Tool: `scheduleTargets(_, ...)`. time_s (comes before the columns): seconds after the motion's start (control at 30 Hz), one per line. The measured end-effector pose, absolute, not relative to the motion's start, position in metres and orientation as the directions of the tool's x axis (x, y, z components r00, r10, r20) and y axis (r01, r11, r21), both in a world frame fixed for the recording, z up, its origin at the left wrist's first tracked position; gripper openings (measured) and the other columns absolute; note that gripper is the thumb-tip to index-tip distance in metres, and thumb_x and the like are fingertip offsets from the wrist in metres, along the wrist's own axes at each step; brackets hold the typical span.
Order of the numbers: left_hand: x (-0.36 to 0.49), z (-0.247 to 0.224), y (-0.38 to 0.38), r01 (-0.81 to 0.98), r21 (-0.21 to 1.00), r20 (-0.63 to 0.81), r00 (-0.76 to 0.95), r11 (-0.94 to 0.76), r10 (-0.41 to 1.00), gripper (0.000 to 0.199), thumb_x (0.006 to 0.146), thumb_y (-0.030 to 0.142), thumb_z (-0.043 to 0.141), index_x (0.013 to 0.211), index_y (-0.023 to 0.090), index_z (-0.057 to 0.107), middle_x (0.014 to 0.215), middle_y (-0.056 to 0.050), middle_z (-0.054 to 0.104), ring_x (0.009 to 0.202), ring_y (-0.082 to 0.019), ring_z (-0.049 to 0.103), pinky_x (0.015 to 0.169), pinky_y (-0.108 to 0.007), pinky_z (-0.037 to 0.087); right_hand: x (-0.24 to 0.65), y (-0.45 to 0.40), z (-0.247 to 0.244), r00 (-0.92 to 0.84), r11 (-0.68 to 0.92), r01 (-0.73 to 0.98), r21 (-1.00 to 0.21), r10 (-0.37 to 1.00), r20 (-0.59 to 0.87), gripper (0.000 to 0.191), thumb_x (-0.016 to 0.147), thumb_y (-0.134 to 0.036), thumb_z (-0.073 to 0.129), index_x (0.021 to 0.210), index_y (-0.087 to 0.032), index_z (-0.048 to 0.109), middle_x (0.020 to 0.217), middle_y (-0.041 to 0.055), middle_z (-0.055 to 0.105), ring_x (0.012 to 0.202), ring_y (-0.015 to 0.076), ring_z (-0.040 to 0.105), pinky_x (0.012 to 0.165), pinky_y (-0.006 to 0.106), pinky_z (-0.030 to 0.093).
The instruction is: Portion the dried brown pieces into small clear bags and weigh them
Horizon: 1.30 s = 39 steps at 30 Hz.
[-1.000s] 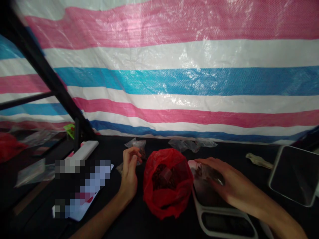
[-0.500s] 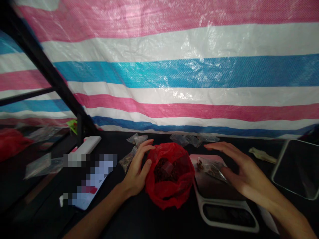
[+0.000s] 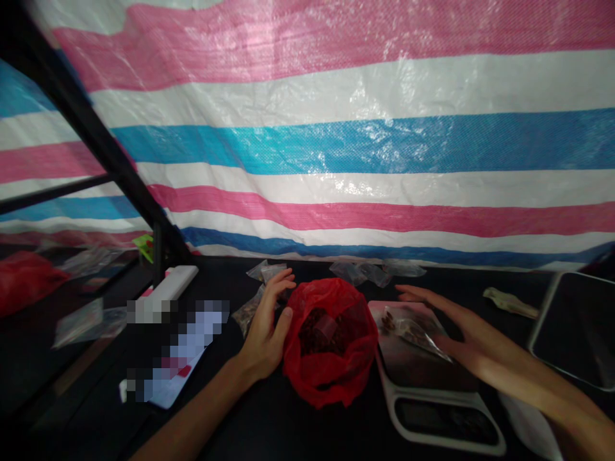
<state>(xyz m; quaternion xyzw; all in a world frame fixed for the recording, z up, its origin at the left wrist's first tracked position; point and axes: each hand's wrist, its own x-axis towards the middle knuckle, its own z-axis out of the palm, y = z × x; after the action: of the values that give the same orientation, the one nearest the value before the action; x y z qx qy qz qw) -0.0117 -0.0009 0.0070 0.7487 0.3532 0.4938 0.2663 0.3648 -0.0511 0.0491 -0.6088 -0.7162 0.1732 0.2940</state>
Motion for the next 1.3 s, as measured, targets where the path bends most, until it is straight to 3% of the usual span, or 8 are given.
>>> scheduleTargets(0.1,-0.012,0.007,0.0,0.261,0.743,0.565,0.251,-0.616,0.786,0.03,0.105,0.025,0.046,0.135,0.026,0.052,0.158,-0.014,0.044,0.149,-0.029,0.041,0.123,-0.054,0.032,0.374,-0.053,0.038,-0.192,0.187,0.719,-0.669,0.979,0.067,0.063,0.09,-0.036,0.069,0.15,-0.046,0.055,0.155,0.0041,0.059,0.14,0.0344,0.055,0.109,0.033,0.049)
scheduleTargets(0.27,-0.012,0.007,-0.001,0.265,0.744,0.565,0.241,-0.614,0.789,0.029,0.106,0.026,0.045,0.134,0.025,0.051,0.158,-0.015,0.044,0.149,-0.028,0.041,0.123,-0.055,0.032,0.368,-0.054,0.034,-0.2,0.213,0.732,-0.647,0.975,0.094,0.073,0.086,-0.041,0.076,0.154,-0.045,0.049,0.156,0.0074,0.058,0.14,0.0335,0.056,0.108,0.034,0.052)
scheduleTargets(0.37,-0.011,0.006,-0.001,0.266,0.743,0.567,0.238,-0.615,0.788,0.029,0.106,0.026,0.044,0.134,0.025,0.051,0.157,-0.015,0.044,0.149,-0.028,0.041,0.123,-0.055,0.032,0.363,-0.049,0.027,-0.174,0.214,0.749,-0.627,0.977,0.126,0.072,0.084,-0.044,0.077,0.152,-0.04,0.052,0.147,0.0121,0.064,0.132,0.0339,0.064,0.103,0.036,0.056)
scheduleTargets(0.57,-0.011,0.005,-0.001,0.273,0.75,0.56,0.223,-0.602,0.798,0.03,0.107,0.026,0.042,0.135,0.026,0.051,0.157,-0.014,0.044,0.149,-0.027,0.041,0.123,-0.055,0.032,0.341,-0.038,0.022,-0.173,0.242,0.761,-0.602,0.97,0.172,0.04,0.093,-0.047,0.067,0.131,-0.033,0.069,0.133,0.0099,0.071,0.125,0.0338,0.067,0.108,0.047,0.052)
scheduleTargets(0.67,-0.011,0.005,-0.001,0.269,0.752,0.564,0.21,-0.602,0.799,0.03,0.106,0.025,0.043,0.135,0.026,0.051,0.157,-0.014,0.045,0.148,-0.027,0.042,0.123,-0.054,0.033,0.314,-0.041,0.029,-0.24,0.321,0.731,-0.602,0.947,0.214,0.043,0.099,-0.043,0.06,0.142,-0.033,0.062,0.135,0.0091,0.07,0.126,0.0312,0.067,0.107,0.044,0.053)
scheduleTargets(0.77,-0.011,0.005,-0.001,0.27,0.748,0.572,0.202,-0.606,0.795,0.03,0.105,0.024,0.044,0.135,0.026,0.052,0.156,-0.014,0.046,0.147,-0.027,0.043,0.123,-0.053,0.033,0.291,-0.045,0.027,-0.312,0.4,0.761,-0.511,0.916,0.252,0.049,0.101,-0.039,0.059,0.149,-0.035,0.056,0.138,0.0081,0.07,0.124,0.0295,0.067,0.109,0.047,0.053)
scheduleTargets(1.03,-0.012,0.008,-0.001,0.278,0.75,0.564,0.204,-0.599,0.8,0.031,0.104,0.021,0.045,0.135,0.025,0.051,0.153,-0.014,0.048,0.144,-0.027,0.045,0.12,-0.051,0.036,0.275,-0.045,0.011,-0.352,0.421,0.829,-0.368,0.904,0.242,0.045,0.1,-0.041,0.061,0.144,-0.035,0.062,0.138,0.0051,0.071,0.125,0.0297,0.068,0.11,0.053,0.053)
scheduleTargets(1.3,-0.01,0.011,-0.001,0.271,0.755,0.558,0.212,-0.597,0.802,0.027,0.104,0.023,0.046,0.129,0.025,0.055,0.132,-0.012,0.06,0.127,-0.027,0.056,0.109,-0.045,0.045,0.278,-0.045,0.006,-0.335,0.423,0.832,-0.359,0.899,0.282,0.044,0.097,-0.043,0.066,0.141,-0.038,0.064,0.135,0.0025,0.074,0.121,0.0298,0.071,0.106,0.051,0.056)
